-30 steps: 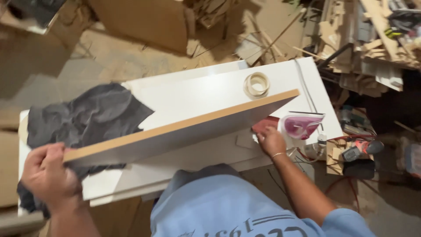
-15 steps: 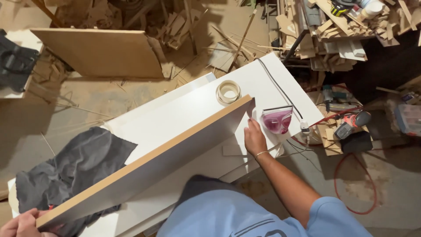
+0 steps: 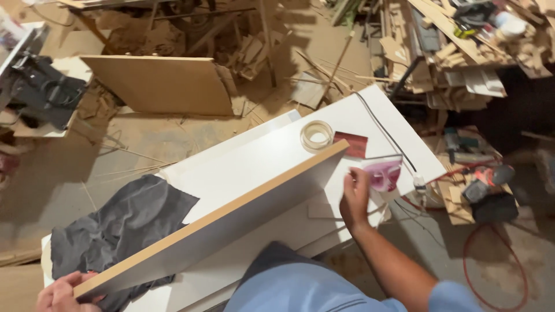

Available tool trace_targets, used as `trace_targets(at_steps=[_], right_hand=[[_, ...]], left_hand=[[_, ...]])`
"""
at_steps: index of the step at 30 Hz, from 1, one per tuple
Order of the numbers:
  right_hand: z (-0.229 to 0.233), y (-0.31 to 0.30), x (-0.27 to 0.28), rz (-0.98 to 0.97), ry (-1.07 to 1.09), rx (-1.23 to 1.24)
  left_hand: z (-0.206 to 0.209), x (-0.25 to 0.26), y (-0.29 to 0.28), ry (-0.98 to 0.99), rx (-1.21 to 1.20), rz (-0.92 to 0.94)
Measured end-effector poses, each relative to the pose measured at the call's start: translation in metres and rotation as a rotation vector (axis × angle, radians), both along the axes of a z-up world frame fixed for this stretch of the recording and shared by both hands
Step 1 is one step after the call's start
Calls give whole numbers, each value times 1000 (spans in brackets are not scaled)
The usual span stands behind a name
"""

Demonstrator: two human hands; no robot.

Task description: Applying a black material to a wooden board and using an iron to secure the bond

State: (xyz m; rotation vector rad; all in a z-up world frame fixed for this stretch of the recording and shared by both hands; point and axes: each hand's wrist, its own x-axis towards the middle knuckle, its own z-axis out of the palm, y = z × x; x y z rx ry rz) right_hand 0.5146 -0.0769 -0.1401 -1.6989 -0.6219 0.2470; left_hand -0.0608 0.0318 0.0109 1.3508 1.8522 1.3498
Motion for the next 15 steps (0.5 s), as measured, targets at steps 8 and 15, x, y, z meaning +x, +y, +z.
trace_targets(at_steps=[8,15], right_hand=[[222,-16,-50,117,-1168,-32],[221,-4,-121,285,-1322,4]], left_hand=[[32,28,-12,134,165,-28],[16,23,-1,52,336,-33]])
